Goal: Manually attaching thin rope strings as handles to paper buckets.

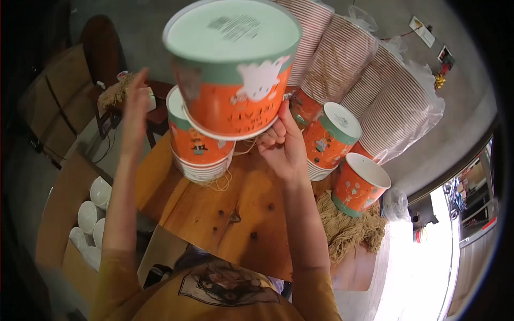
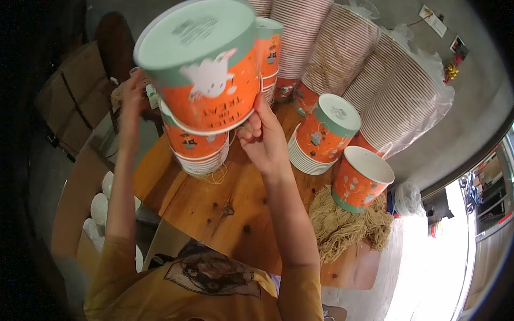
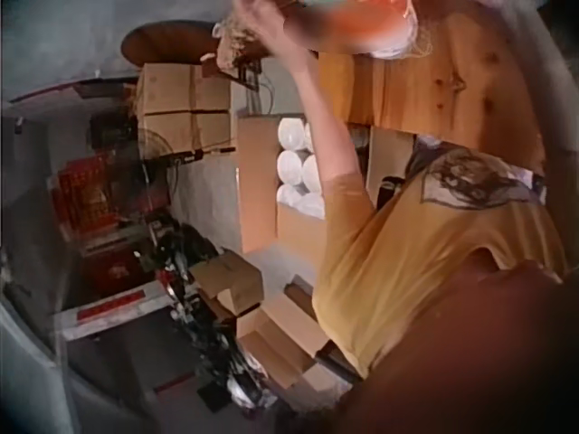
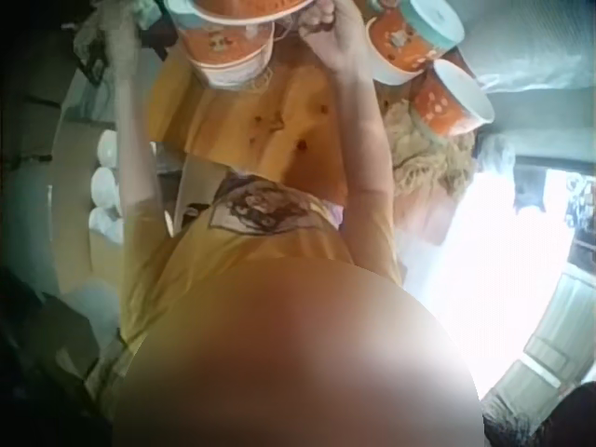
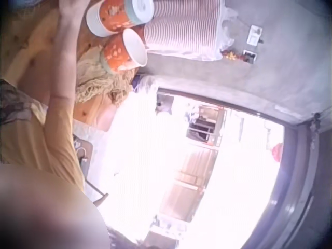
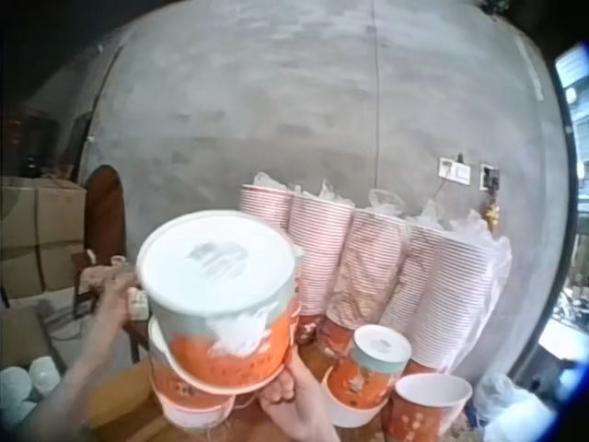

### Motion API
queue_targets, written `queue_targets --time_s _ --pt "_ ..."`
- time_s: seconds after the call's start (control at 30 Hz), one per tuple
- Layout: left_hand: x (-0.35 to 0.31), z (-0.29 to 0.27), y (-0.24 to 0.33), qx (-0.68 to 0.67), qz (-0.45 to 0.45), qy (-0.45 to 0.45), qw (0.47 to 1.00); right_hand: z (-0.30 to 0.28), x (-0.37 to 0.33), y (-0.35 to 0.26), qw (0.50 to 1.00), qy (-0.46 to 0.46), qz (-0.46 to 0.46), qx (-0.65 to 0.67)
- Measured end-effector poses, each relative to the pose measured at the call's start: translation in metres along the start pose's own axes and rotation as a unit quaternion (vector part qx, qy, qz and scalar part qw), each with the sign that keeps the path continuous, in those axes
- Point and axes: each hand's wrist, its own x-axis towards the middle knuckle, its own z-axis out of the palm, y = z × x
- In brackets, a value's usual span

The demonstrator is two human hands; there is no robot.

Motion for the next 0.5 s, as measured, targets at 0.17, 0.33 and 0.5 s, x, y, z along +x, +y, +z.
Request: queue_targets --time_s 0.17,0.33,0.5 --pt "-0.024 0.062 -0.018 -0.337 -0.309 -0.02 0.889 -0.012 0.026 0.032 0.994 0.096 0.04 -0.037" --pt "-0.021 0.078 -0.045 -0.421 -0.241 0.059 0.873 -0.068 0.015 0.062 0.978 0.155 0.111 -0.083" --pt "-0.018 0.081 -0.063 -0.401 -0.171 0.071 0.897 -0.096 0.012 0.071 0.965 0.183 0.107 -0.154"
